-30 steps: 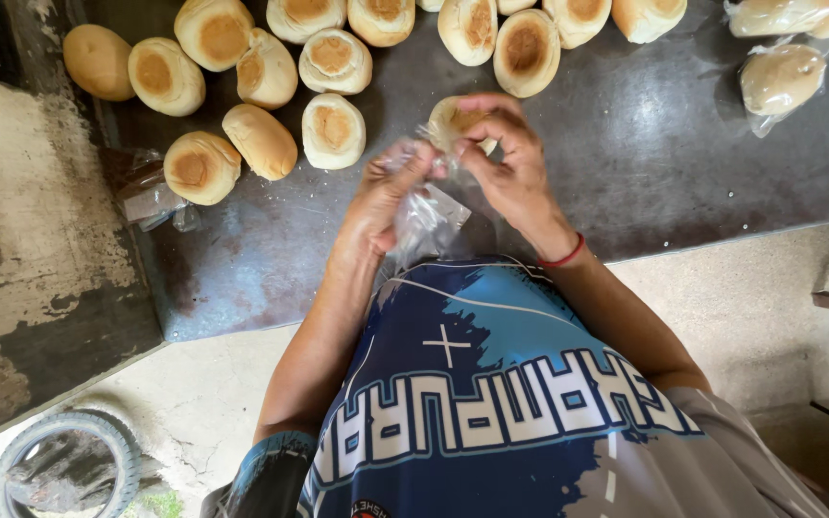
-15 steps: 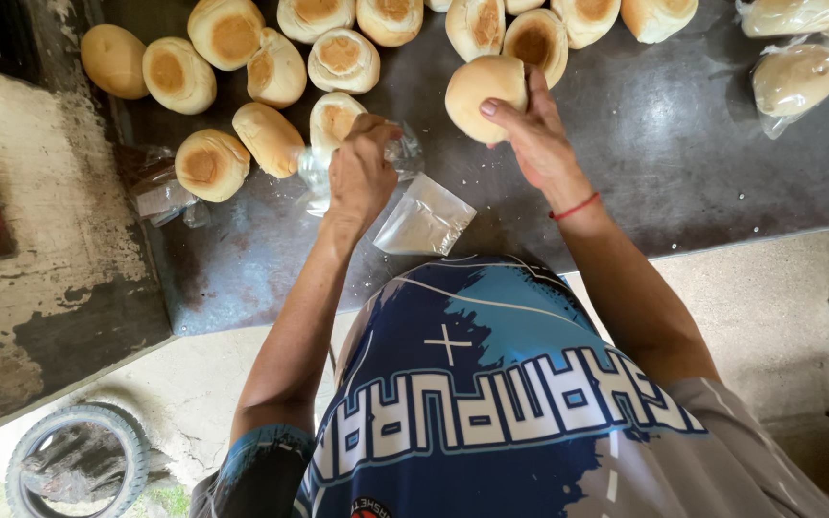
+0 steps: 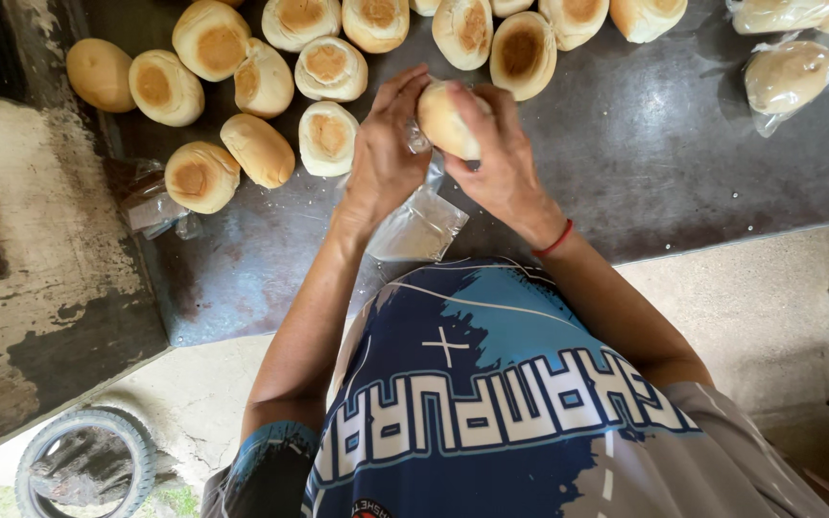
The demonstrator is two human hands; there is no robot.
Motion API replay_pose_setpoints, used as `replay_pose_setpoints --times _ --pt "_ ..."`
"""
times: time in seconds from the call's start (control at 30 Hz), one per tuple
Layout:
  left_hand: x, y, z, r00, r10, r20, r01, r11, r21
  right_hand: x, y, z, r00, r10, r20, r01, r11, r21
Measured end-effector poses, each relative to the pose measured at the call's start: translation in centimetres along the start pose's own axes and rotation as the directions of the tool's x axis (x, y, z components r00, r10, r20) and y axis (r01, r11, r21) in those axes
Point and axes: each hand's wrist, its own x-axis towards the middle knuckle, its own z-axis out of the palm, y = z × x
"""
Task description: The person individually wraps bread buns in plastic bags by hand and places the packaged buns into a red plastic crate.
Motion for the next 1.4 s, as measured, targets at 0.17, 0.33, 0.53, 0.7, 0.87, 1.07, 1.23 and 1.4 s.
replay_pose_setpoints --times 0.17,0.33,0.53,0.7,0.87,1.07,1.23,1.4 --pt "-1.0 1.0 1.0 1.000 0.004 -0.002 -0.004 0.977 0.213 0.9 0.5 0.2 0.971 0.044 0.235 0.016 0.969 -0.248" --pt "-1.1 0.0 0.1 0.999 0.046 0.016 -0.048 0.979 0.197 0.4 -0.1 -1.7 0.919 -0.069 0.388 0.085 0.996 -0.023" --pt "-0.8 2.7 0.0 0.971 0.055 0.232 -0.111 0.965 0.238 1.7 4.4 0.1 0.871 -0.002 0.491 0.096 0.981 -0.167" --pt "0.3 2.9 -3.5 0.965 0.255 0.058 -0.260 0.961 0.095 3.0 3.8 -3.2 0.883 0.019 0.469 0.044 0.991 -0.123" --pt "2.4 2.3 -5.1 0.983 0.143 0.114 -0.149 0.988 0.044 3.9 1.7 -6.0 0.874 0.089 0.479 -0.363 0.774 0.519" --pt "2.8 2.3 -2.5 0.996 0.027 -0.086 -0.027 1.000 -0.002 5.1 1.1 -5.7 0.883 0.352 0.312 -0.469 0.708 0.529" --pt "0.3 2.6 0.9 0.866 -0.487 0.112 0.304 0.335 -0.892 3.1 1.1 -5.1 0.776 0.483 0.405 -0.408 -0.104 0.907" --pt "1.8 0.6 -0.6 0.983 0.054 -0.173 -0.015 0.975 0.222 2.8 2.6 -3.5 0.959 0.212 0.187 -0.282 0.667 0.690"
